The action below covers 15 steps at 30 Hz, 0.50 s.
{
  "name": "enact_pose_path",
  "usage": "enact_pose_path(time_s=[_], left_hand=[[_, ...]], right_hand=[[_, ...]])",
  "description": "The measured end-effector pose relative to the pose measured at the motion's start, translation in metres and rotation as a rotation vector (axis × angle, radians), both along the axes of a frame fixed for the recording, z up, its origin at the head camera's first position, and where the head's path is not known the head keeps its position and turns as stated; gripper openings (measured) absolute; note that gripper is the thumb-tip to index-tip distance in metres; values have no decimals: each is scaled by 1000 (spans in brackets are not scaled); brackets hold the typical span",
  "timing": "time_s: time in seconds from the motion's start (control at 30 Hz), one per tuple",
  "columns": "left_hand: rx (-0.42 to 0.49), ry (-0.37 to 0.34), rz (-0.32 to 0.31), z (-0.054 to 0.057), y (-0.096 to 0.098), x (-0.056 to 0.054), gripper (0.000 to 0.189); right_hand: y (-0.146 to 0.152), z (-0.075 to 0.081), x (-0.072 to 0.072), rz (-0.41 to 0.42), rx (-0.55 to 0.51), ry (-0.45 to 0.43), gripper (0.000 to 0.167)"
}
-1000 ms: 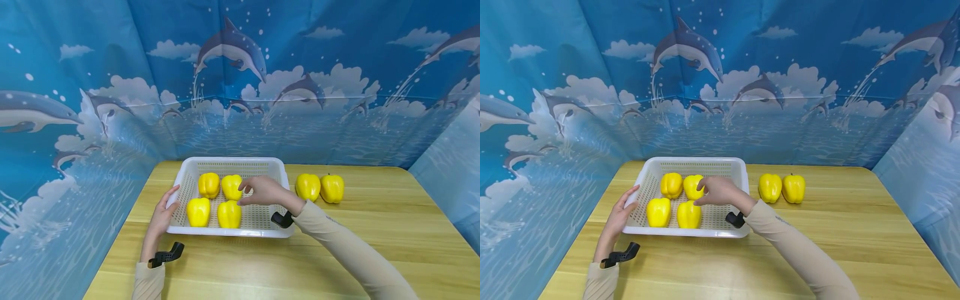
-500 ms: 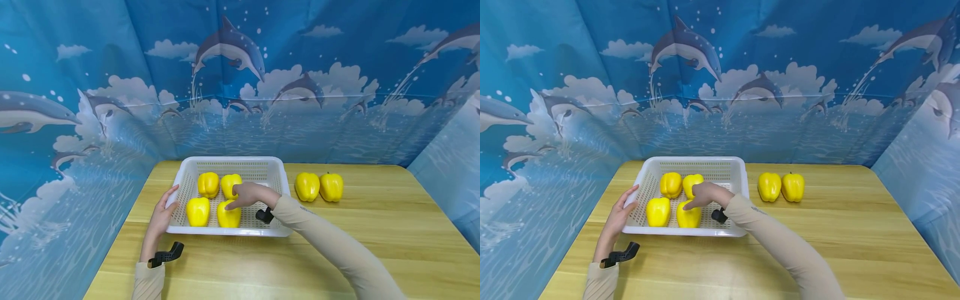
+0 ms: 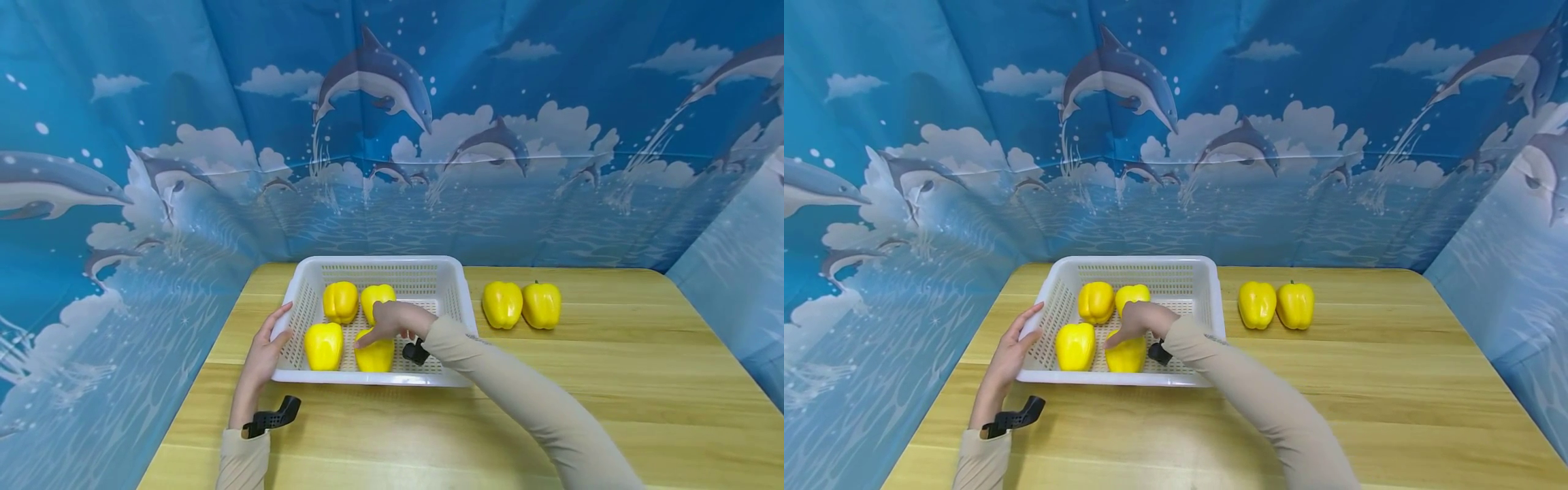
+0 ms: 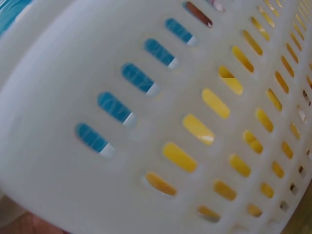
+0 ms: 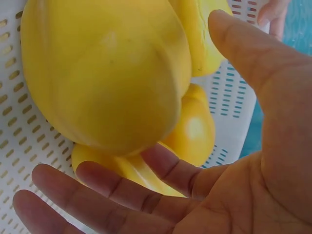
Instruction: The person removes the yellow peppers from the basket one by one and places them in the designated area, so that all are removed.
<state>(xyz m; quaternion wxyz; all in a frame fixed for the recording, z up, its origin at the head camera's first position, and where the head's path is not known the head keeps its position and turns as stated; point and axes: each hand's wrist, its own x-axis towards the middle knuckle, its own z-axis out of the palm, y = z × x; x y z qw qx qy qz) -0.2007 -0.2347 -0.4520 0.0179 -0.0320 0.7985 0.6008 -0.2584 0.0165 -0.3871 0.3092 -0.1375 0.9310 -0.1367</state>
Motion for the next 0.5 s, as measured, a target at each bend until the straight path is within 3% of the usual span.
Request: enact_pose_path(time_s=[0.5], left_hand=[[-14, -2, 7, 0, 0, 0, 49]], right_hand=[[-8, -12, 0, -3, 41, -16, 72]])
